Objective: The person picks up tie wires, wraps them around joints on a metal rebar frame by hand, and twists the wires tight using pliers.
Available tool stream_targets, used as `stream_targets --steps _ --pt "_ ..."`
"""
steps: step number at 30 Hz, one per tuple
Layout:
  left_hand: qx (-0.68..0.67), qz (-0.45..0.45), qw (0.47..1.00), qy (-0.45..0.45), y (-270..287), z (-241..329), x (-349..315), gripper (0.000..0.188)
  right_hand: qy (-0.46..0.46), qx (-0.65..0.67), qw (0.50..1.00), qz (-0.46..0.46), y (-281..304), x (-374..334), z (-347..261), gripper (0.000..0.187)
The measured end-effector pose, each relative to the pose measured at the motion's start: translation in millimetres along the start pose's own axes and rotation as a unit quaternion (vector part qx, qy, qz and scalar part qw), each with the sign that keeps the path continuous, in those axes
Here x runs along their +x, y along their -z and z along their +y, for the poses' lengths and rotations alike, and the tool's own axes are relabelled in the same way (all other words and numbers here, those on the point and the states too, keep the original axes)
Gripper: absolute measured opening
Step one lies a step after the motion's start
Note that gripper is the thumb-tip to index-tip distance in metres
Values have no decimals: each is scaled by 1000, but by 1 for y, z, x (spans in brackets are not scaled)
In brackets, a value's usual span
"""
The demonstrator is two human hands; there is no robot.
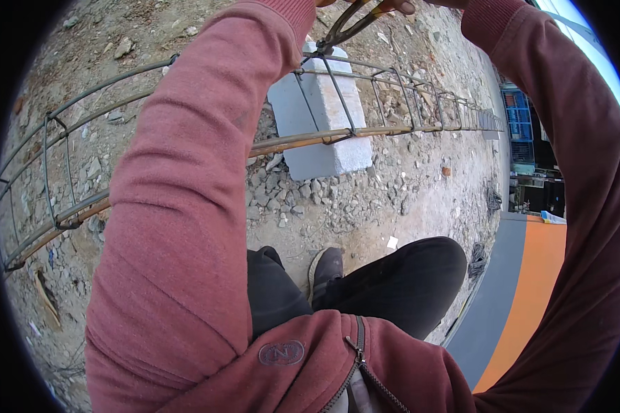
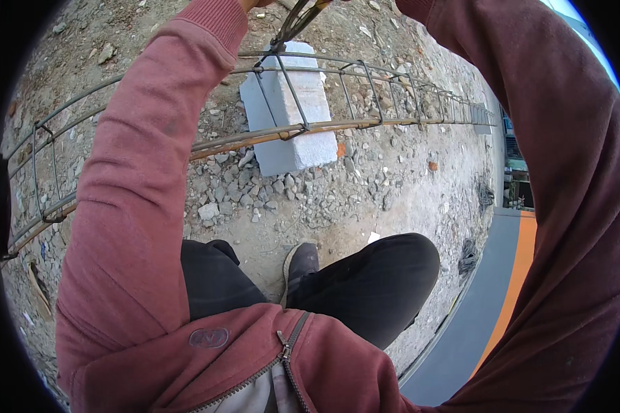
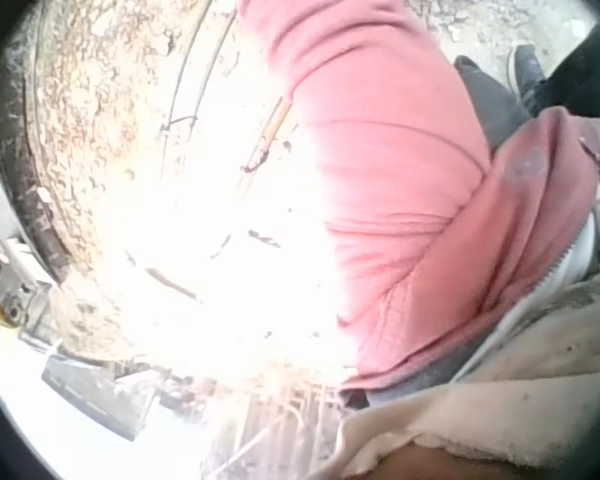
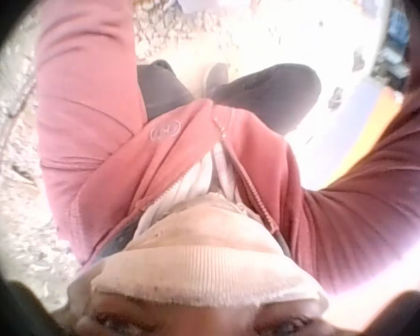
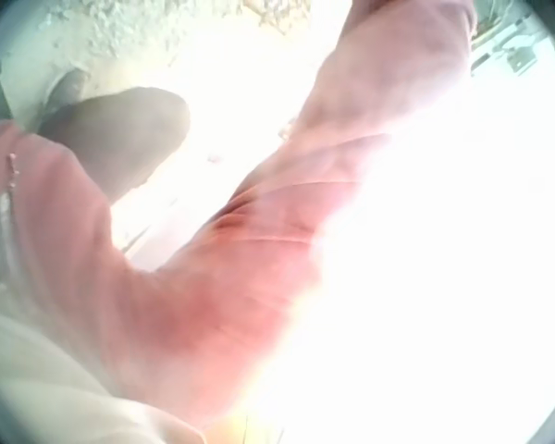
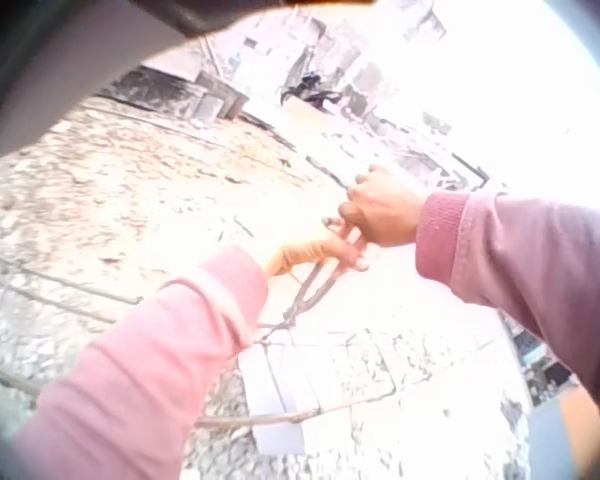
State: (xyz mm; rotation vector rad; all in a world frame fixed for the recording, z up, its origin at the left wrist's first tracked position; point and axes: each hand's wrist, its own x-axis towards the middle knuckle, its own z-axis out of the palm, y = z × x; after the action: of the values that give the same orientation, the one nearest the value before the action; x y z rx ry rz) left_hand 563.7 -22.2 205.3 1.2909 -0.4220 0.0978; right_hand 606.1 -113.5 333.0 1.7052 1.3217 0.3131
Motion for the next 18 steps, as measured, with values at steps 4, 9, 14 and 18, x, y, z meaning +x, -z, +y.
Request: stream_targets --steps 4,9,14,18 --pt "251 241 937 -32 -58 9 -15 59 -40 63 976 -204 10 13 9 19" --pt "155 283 938 -129 -51 -5 7 54 -34 129 931 -340 30 2 4 38" --pt "-59 -70 995 -39 10 -17 21 59 96 -82 983 130 14 -1 -9 26" --pt "-142 49 981 -122 -16 -11 1 68 72 -7 997 31 -2 8 0 15"
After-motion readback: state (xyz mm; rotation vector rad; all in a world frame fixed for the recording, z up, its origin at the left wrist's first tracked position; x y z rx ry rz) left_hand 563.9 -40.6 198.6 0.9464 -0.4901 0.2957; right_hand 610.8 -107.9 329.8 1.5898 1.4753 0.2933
